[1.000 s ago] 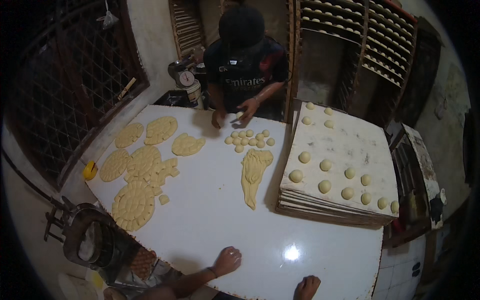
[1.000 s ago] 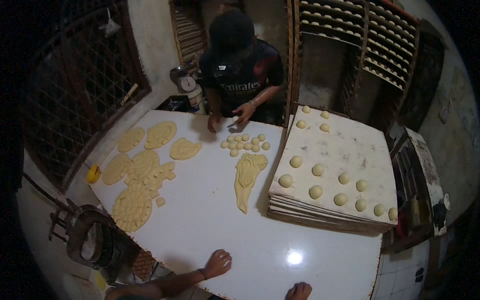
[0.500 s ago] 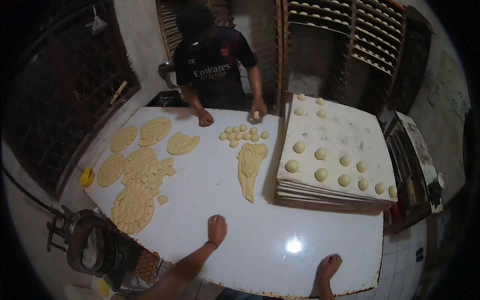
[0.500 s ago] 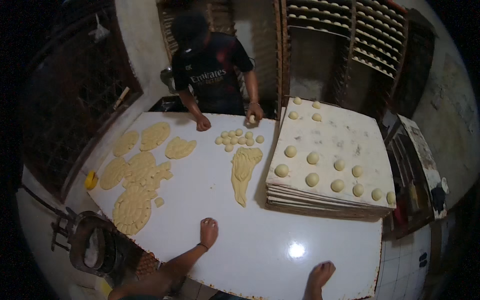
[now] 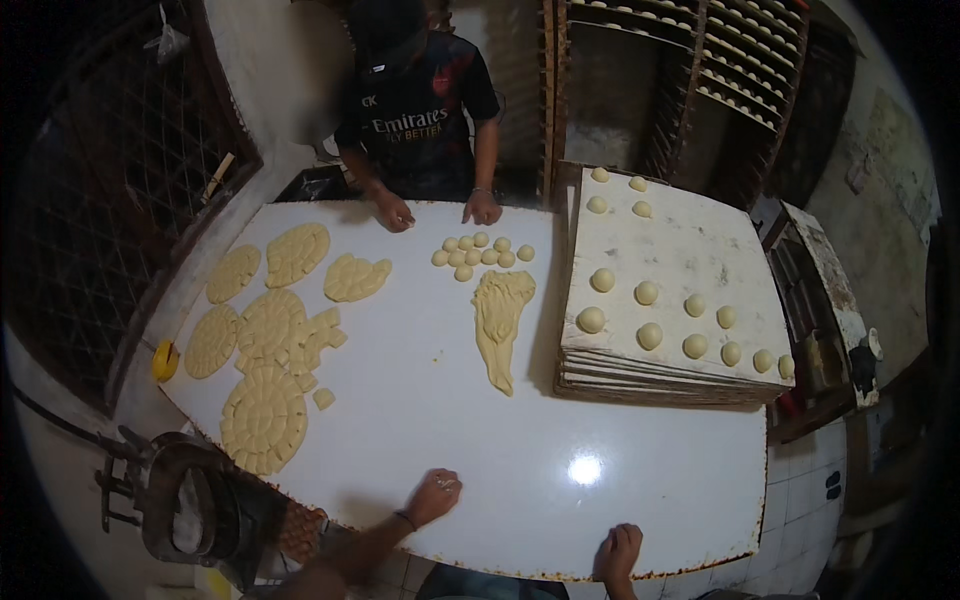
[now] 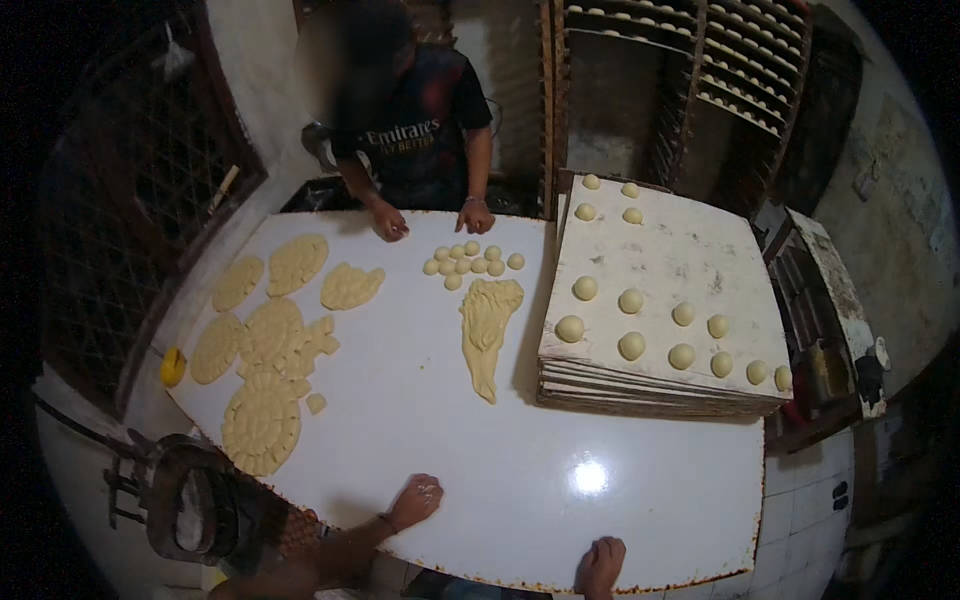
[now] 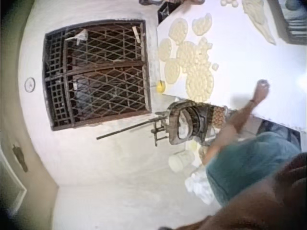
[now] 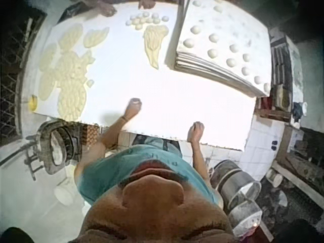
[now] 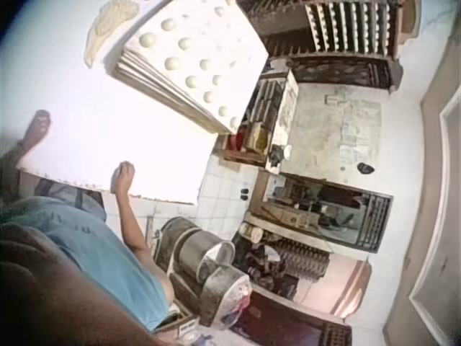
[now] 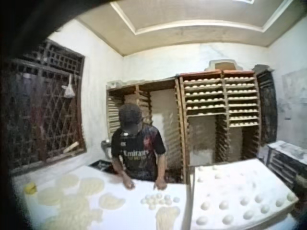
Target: The person prepares bread by pulling portions of dough from a larger mass, shaping them into balls, and arranging them on wooden boards.
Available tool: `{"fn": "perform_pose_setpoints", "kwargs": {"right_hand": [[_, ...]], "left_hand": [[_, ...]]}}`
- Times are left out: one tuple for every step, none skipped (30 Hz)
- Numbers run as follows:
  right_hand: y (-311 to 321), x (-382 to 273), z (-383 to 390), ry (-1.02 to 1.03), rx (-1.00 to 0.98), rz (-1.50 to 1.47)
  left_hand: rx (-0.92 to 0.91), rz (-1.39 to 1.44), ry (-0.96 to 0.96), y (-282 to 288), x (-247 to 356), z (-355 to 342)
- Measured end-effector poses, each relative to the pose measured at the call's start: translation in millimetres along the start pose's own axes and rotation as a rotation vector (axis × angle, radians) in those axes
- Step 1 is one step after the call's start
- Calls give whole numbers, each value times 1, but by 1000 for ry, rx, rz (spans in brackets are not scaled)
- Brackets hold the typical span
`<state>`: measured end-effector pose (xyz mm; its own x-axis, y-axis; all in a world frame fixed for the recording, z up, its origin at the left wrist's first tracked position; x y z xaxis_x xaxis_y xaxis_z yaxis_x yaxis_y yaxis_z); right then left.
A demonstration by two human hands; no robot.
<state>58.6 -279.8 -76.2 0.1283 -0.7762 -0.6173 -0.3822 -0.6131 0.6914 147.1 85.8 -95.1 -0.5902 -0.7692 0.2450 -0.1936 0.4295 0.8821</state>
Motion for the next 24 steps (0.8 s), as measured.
{"fn": "perform_pose_setpoints", "kwargs": {"right_hand": [[8, 28, 0, -9, -66, 24], [12, 53, 4, -36, -124, 46], [24, 44, -22, -219, 38, 148], [28, 48, -38, -285, 289, 129], [15, 45, -51, -353, 350, 35], [5, 37, -46, -430, 408, -54], [-7, 17, -31, -392, 203, -1], [-16, 7, -17, -346, 23, 50], [-9, -6, 0, -50, 81, 58], [-1, 10, 12, -93, -5, 62], [7, 25, 1, -218, 2, 119], [13, 38, -10, -361, -19, 182], [12, 40, -32, -367, 280, 147], [9, 29, -51, -472, 393, -3], [-4, 17, -42, -379, 347, 4], [-8, 9, -44, -276, 326, 9], [-18, 5, -23, -300, 178, -104], [-8, -5, -7, -108, 176, -122], [3, 7, -8, -78, 86, -108], [14, 19, -5, -56, -7, -84], [24, 28, -20, -154, 60, 11], [25, 41, -36, -221, 235, 84], [11, 46, -50, -248, 242, 34], [-4, 44, -53, -275, 244, -23]], "left_hand": [[-135, -247, -86, 9, -19, 6], [-362, -521, 45, -4, -52, 4], [-75, -371, 250, 9, -68, -19], [211, -186, 444, 11, -70, -48], [209, -71, 519, -2, -57, -63], [191, 44, 598, -14, -43, -66], [147, -51, 441, -20, -20, -56], [97, -8, 292, -18, -3, -36], [44, 38, 127, -7, -1, -19], [-9, 83, -38, 3, -7, -11], [-103, -121, 53, 6, -43, -12], [-213, -313, 155, 3, -63, -15], [113, -146, 373, 6, -81, -34], [193, -127, 417, 1, -74, -56], [180, -21, 474, -15, -48, -54], [184, 85, 512, -19, -30, -67], [31, 49, 474, -24, -19, -39], [45, 69, 285, -16, -5, -20], [26, 8, 253, -14, -25, 6], [0, -40, 222, -15, -43, 20], [34, -95, 361, -6, -58, 8], [57, -145, 495, 2, -62, -18], [88, -138, 541, -1, -54, -43], [120, -14, 680, -13, -50, -47]]}}
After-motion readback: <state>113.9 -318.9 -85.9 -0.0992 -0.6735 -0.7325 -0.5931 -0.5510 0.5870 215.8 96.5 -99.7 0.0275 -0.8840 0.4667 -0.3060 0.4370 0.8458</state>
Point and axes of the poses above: each hand's wrist, its own z-axis away from the middle knuckle, its own y-axis out of the back of the hand, x = y × z, the point moved 6 cm from there along -z, towards the middle knuckle, and after that the axes turned 7 degrees about -z, right-handed, at the moved point
